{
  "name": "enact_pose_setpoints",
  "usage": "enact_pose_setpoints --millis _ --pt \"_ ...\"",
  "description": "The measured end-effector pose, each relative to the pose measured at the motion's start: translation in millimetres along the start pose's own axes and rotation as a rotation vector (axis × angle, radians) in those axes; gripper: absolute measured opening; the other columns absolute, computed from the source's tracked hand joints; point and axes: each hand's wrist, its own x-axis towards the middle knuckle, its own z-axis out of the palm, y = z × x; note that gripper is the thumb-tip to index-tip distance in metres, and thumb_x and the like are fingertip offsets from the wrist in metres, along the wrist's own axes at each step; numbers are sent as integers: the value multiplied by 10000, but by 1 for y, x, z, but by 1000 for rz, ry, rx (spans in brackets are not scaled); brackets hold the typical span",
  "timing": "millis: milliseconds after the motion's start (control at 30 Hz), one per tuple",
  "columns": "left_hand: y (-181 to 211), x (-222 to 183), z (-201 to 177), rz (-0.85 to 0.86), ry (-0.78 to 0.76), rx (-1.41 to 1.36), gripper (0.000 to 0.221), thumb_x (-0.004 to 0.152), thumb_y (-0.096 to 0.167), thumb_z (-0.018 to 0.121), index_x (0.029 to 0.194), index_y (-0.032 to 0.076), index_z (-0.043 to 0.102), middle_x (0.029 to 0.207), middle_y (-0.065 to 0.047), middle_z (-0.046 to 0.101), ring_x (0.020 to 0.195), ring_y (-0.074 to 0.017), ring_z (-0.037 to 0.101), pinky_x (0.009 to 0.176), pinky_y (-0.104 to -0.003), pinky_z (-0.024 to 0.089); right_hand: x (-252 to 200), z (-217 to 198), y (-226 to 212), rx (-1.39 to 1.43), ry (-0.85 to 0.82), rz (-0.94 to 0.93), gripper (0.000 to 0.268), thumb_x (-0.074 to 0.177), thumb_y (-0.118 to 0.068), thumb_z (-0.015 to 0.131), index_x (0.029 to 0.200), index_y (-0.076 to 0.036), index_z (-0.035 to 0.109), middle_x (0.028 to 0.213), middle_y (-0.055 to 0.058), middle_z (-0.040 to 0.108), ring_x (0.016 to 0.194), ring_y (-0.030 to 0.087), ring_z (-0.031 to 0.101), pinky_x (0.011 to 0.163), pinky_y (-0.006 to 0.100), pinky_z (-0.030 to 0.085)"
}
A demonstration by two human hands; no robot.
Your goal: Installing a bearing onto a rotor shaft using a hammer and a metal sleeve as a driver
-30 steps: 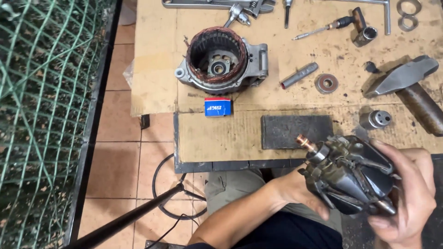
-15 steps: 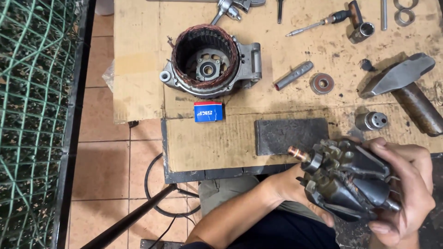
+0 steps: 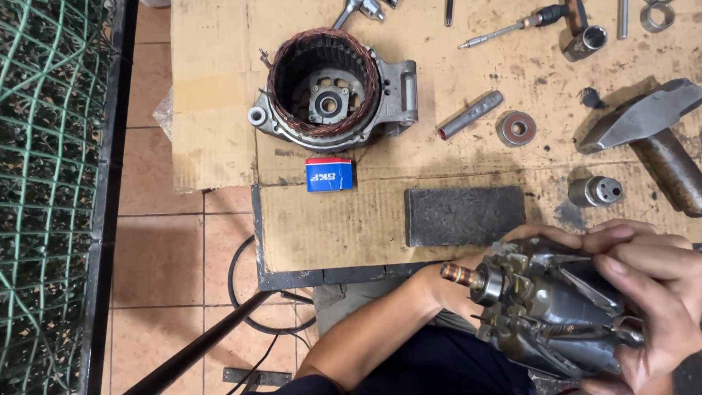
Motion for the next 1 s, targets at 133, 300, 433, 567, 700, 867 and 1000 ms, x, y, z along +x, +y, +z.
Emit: enact_pose_setpoints --millis 133,300,433,567,700,867,1000 --pt "-6 -2 -3 -23 -10 83 1323 841 722 940 1850 136 319 1914 -24 403 1855 -208 411 1646 -505 353 1 -1 3 20 -21 -41 973 1004 -821 500 1608 -58 515 1376 205 562 1333 414 679 1283 636 649" --pt "-12 -2 -1 -54 -8 -188 1345 771 667 1031 1842 155 401 1930 -25 453 1857 -208 451 1654 -538 353 2 0 -2 32 -10 -69 1006 970 -835 544 1666 -113 467 1307 197 551 1280 368 604 1241 633 652" --pt "-12 -2 0 -65 -49 -122 1229 828 612 1027 1815 186 432 1928 -41 472 1855 -194 471 1659 -496 370 1 2 -18 1 10 -37 794 1046 -617 570 1678 -159 430 1317 186 528 1224 332 564 1290 687 640" --pt "-4 4 6 -67 -70 -206 953 939 436 1007 1729 230 516 1985 -150 389 1926 -262 373 1688 -550 310 -16 -26 25 52 -119 -203 799 1040 -695 601 1632 -185 437 1277 167 604 1177 301 635 1200 693 688" --pt "-3 5 6 -60 -60 -204 822 1028 341 969 1726 206 556 1950 -97 480 1913 -241 436 1711 -535 335 -9 -15 8 58 -37 -190 768 1074 -663 579 1687 -224 434 1310 143 582 1196 287 608 1206 636 679" --pt "-7 3 4 -88 -41 -223 676 1116 311 901 1709 174 609 1919 -99 526 1878 -237 483 1700 -532 346 -3 -15 -8 14 -55 -78 583 951 -605 558 1014 -25 557 1098 208 612 1088 452 707 1089 674 685" --pt "9 -2 5 -128 -49 -250 1134 824 432 1096 1779 154 551 1922 -49 516 1915 -219 419 1708 -516 304 -7 3 11 78 19 -245 664 1120 -670 509 1485 -115 532 1290 214 583 1241 388 628 1198 713 705"
